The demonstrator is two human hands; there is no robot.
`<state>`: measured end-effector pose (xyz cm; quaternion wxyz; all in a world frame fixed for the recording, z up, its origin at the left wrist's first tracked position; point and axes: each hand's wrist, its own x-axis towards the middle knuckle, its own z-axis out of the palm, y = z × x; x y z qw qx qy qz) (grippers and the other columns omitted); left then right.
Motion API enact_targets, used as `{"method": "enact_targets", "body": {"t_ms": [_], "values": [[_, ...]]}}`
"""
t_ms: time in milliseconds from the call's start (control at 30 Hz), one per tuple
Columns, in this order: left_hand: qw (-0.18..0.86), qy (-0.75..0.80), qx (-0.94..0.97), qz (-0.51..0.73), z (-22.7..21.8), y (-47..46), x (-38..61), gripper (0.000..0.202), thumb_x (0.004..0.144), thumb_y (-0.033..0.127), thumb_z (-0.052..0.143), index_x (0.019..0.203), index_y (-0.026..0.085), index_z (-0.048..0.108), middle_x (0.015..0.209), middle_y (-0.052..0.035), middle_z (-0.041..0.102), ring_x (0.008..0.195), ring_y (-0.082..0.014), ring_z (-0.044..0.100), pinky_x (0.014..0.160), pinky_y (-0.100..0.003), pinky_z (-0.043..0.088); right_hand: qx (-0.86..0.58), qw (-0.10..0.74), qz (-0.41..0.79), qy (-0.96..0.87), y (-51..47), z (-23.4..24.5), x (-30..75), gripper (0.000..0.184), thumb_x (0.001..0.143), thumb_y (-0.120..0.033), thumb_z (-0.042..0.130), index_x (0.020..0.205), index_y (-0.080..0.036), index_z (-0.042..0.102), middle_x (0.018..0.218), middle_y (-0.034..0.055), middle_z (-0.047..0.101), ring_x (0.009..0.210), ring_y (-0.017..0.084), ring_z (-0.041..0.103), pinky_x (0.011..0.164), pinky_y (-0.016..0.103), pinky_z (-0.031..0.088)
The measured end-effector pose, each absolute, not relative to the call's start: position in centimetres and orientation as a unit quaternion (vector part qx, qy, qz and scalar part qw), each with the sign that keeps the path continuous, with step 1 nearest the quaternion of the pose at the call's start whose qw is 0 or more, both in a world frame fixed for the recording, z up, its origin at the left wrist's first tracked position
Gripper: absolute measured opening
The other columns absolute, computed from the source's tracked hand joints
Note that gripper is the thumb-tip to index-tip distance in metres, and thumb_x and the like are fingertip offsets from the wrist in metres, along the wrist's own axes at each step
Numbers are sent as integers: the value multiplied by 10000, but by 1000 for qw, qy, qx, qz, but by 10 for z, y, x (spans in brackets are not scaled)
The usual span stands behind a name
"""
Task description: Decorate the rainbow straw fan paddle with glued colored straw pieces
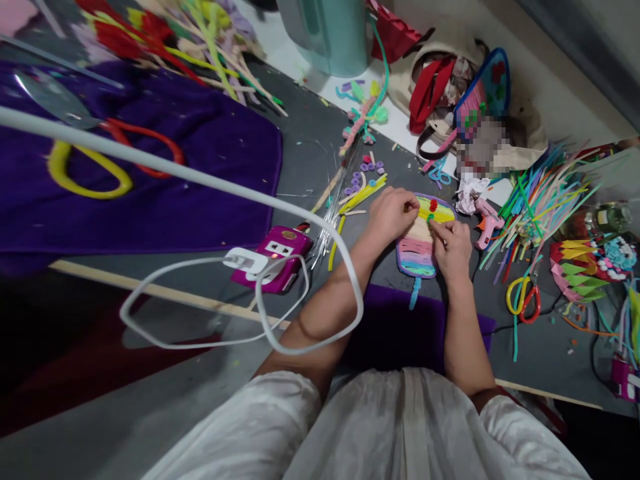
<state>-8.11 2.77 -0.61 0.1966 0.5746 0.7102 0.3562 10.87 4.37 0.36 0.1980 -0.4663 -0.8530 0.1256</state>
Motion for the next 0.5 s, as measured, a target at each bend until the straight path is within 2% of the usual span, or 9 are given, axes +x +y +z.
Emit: {"method": "enact_targets", "body": {"t_ms": [300,500], "values": [[201,711,578,347,-3,27,-79,158,839,195,602,881,218,752,920,-64,750,915,-241,617,827,-373,480,-474,187,138,-849,44,2,109,349,1009,-253,485,1165,-262,797,985,97,658,961,251,516,858,389,451],[204,702,595,336,-3,27,-75,132,840,214,625,868,229,753,894,-54,746,915,-243,610,813,-367,473,-476,200,126,-847,43,0,109,388,1000,-236,472,1259,-281,758,1024,96,640,997,252,526,895,388,462]]}}
